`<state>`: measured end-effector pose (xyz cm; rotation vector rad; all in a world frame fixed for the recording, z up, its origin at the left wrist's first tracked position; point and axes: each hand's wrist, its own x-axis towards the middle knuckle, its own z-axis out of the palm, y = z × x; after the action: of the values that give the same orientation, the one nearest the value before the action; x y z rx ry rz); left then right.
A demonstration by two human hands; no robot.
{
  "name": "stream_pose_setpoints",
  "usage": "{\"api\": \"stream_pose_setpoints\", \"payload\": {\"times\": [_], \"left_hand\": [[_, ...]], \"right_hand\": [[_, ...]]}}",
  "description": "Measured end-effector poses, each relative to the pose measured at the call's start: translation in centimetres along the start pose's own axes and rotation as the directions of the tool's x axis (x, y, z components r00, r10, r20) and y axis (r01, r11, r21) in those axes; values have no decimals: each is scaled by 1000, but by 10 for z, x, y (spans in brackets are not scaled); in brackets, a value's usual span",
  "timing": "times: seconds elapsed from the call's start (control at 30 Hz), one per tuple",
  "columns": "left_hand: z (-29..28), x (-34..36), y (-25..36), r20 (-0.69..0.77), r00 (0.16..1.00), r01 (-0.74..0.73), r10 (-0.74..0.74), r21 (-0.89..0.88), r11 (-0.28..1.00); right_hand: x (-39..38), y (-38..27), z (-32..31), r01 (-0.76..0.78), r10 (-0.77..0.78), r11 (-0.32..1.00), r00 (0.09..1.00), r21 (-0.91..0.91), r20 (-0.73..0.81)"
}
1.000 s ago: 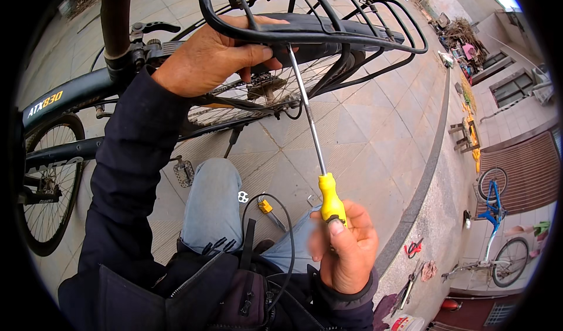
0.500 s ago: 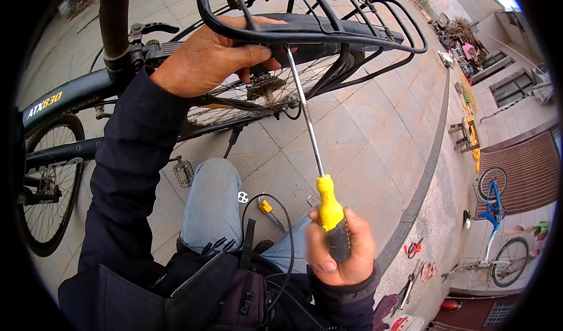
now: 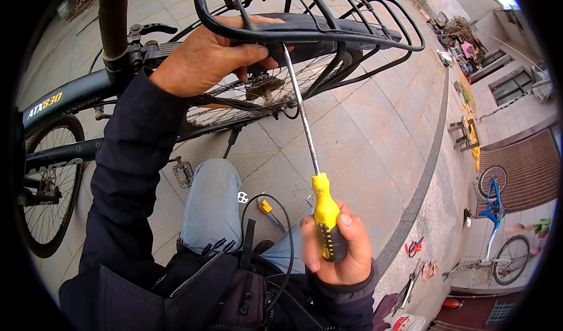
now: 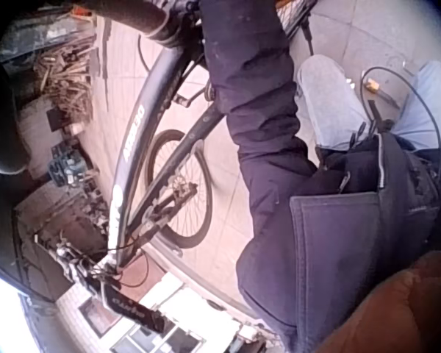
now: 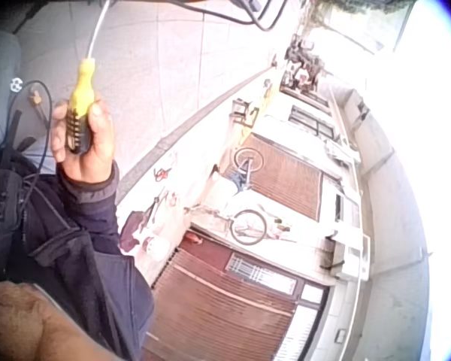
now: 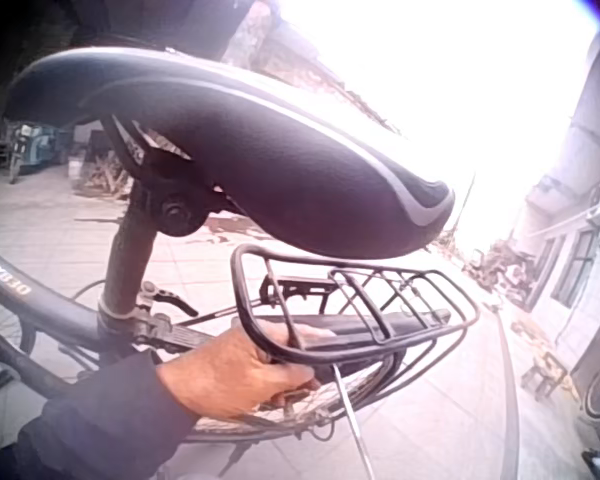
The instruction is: The person uses a yellow screwdriver to tighten a screw on the rear rack of a bicycle. The person holds the rack steady with one hand while turning the screwdriver with the other.
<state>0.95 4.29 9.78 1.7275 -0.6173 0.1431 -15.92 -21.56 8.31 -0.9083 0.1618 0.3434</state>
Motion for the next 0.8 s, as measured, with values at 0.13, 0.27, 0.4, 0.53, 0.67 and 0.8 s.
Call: {"api": "stream_pose_setpoints", "payload": {"times": [0.13, 0.27, 0.4, 0.53, 0.67, 0.8], "left_hand": [[0, 1, 1, 9, 1000, -2, 2, -5, 1000], [1, 1, 3, -5, 1000, 11, -11, 6, 1000], [0, 0, 0, -10, 1000, 16, -16, -45, 999], [-1, 0, 3, -26, 999, 44, -46, -92, 995], [0, 0, 6, -43, 998, 49, -52, -87, 995], [0, 0, 6, -92, 994, 50, -56, -62, 997]], "right_hand": [[2, -1, -7, -136, 119, 980, 986, 148, 116], [2, -3, -3, -147, 147, 983, 989, 109, 5], [-1, 0, 6, -46, 54, 984, 998, 170, -44], [-1, -1, 5, 37, -37, 999, 999, 5, -19], [-1, 2, 2, 115, -121, 991, 989, -75, -84], [0, 2, 1, 163, -173, 982, 979, -97, -110]]}}
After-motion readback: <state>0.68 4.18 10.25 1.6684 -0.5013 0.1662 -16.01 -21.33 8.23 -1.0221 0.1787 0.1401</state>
